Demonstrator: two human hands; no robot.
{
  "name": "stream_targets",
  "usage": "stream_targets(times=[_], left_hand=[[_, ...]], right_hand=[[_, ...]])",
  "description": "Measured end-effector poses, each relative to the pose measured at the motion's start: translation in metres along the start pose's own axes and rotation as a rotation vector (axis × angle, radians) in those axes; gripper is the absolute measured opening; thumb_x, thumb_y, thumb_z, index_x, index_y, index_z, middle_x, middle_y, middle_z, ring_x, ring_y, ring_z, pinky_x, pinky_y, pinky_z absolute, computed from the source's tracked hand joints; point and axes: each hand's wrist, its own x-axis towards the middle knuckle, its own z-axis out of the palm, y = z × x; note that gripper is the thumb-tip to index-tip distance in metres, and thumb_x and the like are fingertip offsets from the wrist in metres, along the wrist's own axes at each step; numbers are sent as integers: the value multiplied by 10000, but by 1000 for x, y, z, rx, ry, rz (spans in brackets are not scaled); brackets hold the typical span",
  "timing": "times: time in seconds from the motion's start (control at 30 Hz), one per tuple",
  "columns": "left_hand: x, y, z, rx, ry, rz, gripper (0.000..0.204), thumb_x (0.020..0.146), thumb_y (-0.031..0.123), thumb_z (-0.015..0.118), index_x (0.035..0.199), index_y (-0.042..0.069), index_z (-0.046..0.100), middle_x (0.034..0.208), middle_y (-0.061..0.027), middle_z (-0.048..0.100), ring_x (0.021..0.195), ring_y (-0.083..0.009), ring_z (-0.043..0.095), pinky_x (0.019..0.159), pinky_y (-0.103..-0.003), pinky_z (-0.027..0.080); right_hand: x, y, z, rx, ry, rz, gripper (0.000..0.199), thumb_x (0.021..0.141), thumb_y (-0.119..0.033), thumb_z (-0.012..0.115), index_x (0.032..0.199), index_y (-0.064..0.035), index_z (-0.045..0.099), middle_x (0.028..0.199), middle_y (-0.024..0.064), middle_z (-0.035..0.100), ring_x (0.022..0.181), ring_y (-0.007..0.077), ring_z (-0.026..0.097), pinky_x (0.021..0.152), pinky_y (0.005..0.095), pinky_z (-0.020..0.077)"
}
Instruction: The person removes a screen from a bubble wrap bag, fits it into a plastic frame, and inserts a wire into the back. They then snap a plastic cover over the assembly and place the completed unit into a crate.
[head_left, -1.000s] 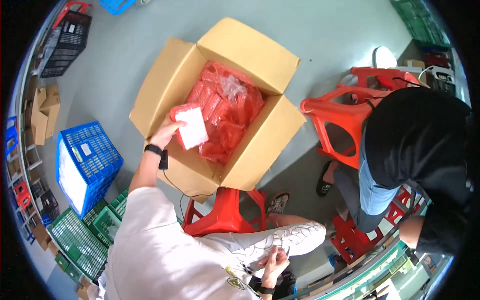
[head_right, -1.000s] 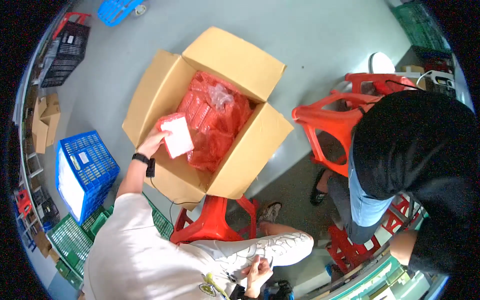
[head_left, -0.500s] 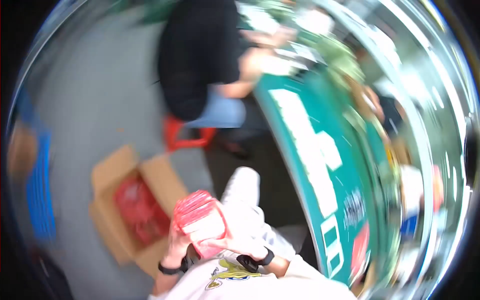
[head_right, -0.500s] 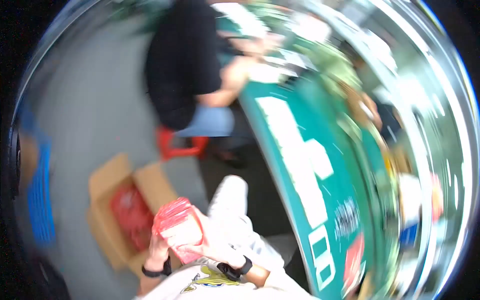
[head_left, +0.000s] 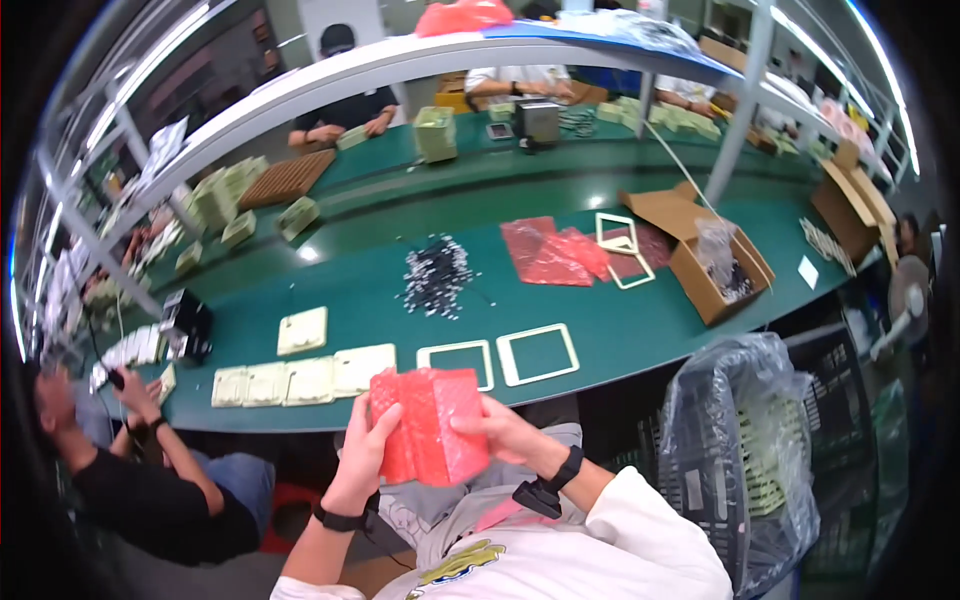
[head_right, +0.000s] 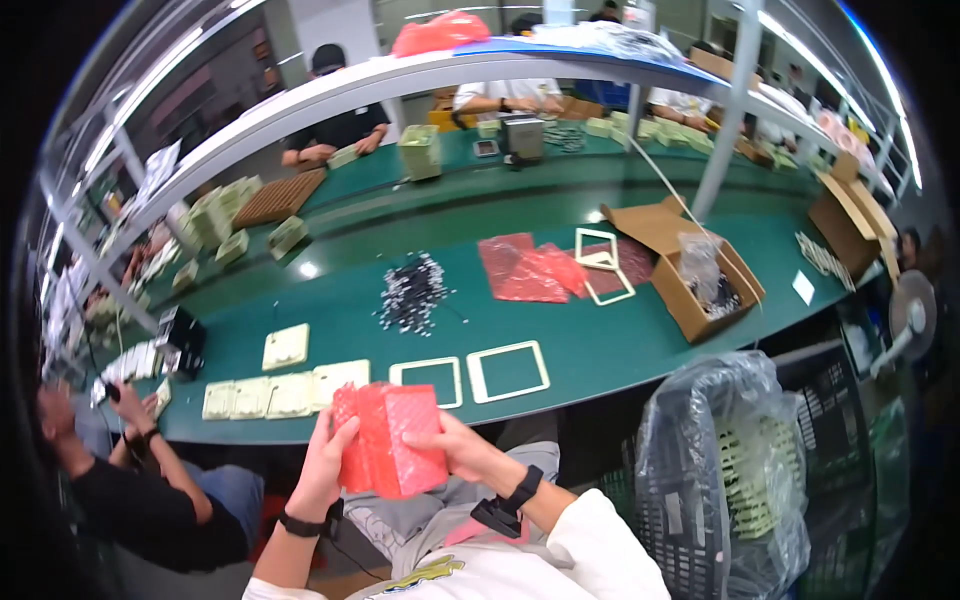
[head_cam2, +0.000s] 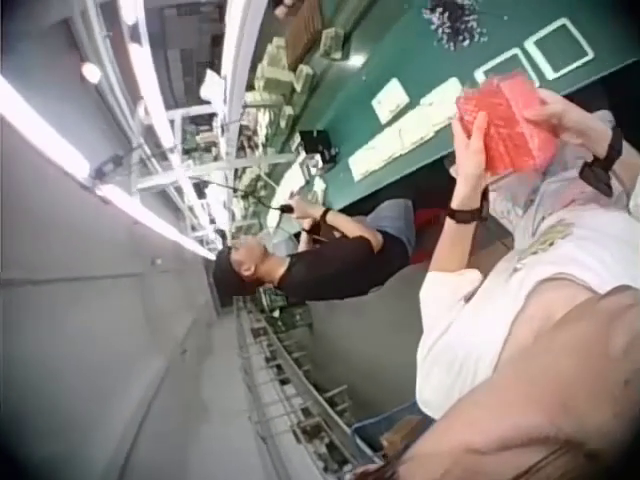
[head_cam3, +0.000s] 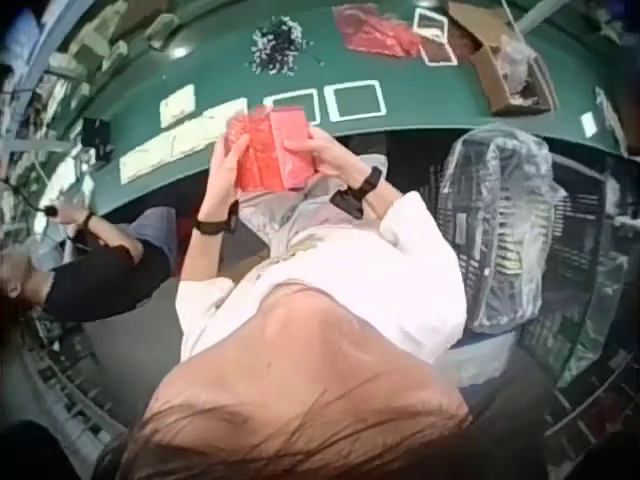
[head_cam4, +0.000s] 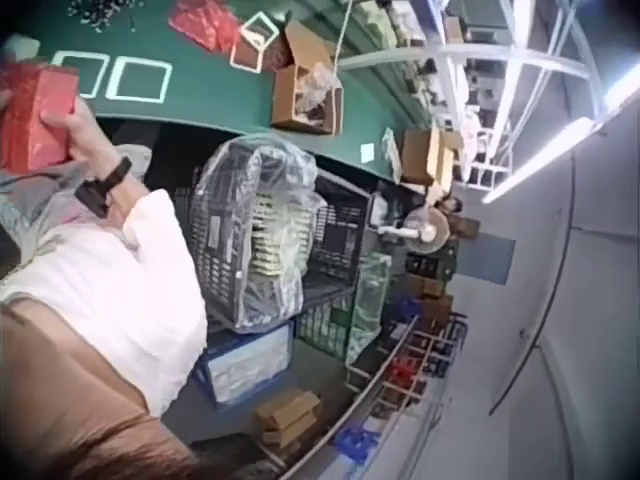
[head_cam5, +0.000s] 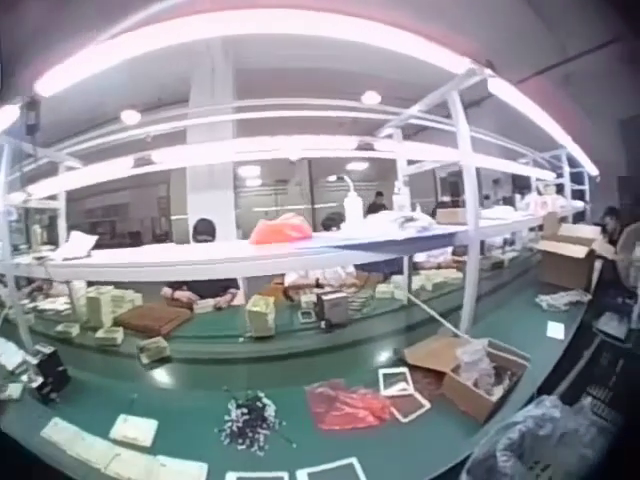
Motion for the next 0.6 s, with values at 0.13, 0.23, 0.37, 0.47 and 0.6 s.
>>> stream_targets(times=[0.13, 0.23, 0.37, 0.47, 0.6], left_hand=[[57, 3, 60, 44, -154, -138, 453, 1032, 178, 682, 1422, 18, 513, 1306, -109, 666, 1164, -186, 671, 1020, -361, 545], [90, -11, 83, 6, -222, -188, 455, 1023, 175, 683, 1418, 16, 519, 1302, -113, 673, 1149, -195, 683, 1012, -367, 559], [153, -40, 89, -214, -269, -185, 463, 1016, 180, 673, 1419, 14, 519, 1316, -123, 678, 1165, -216, 688, 1021, -383, 569], [183, -43, 80, -354, -201, -178, 466, 1012, 175, 661, 1424, 12, 516, 1334, -131, 678, 1195, -231, 685, 1039, -397, 567], [205, -21, 85, -424, -207, -161, 496, 1029, 196, 628, 1473, 19, 494, 1378, -147, 648, 1219, -242, 676, 1069, -409, 552]], right_hand=[[-26, -49, -36, -44, 163, -164, 664, 959, -184, 794, 1501, 12, 464, 1401, 104, 643, 1257, 194, 653, 1077, 374, 531], [-38, -81, -52, -81, 255, -228, 624, 952, -168, 796, 1469, 22, 503, 1359, 96, 674, 1209, 186, 679, 1054, 366, 545], [-18, -137, -98, -465, 343, -309, 497, 956, -148, 780, 1383, 30, 598, 1295, 94, 712, 1131, 165, 705, 998, 341, 570], [9, -188, -128, -390, 423, -427, 457, 958, -170, 776, 1342, 35, 635, 1254, 96, 732, 1061, 162, 728, 933, 317, 595], [67, -275, -221, -568, 694, -360, 420, 958, -238, 777, 1267, 30, 682, 1165, 102, 764, 982, 188, 756, 864, 347, 604]])
